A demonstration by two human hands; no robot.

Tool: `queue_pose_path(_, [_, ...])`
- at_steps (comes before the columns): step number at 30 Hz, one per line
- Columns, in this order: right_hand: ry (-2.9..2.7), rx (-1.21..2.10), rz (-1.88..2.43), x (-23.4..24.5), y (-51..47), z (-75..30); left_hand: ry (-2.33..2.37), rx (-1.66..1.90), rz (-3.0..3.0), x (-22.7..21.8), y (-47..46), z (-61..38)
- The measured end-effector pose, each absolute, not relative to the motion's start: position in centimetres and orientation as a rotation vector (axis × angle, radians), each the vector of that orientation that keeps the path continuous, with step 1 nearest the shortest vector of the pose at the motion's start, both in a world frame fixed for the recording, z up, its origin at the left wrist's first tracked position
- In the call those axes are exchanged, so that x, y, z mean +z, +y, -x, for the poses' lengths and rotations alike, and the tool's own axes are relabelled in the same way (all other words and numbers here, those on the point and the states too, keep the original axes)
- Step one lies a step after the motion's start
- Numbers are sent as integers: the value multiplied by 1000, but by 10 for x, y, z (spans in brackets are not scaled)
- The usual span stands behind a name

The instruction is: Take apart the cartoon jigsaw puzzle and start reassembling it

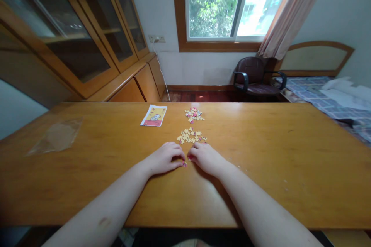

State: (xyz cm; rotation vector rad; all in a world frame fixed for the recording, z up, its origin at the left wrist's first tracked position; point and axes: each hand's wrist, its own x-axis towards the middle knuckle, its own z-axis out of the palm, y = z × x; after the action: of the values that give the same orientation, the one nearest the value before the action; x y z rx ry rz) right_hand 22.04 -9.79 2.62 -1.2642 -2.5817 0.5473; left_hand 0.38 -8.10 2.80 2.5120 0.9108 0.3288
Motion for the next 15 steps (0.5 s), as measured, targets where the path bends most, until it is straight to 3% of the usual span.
queue_pose_path(15, [-2560, 552, 1128, 19, -100, -214, 984, 357, -2455, 23, -78, -4])
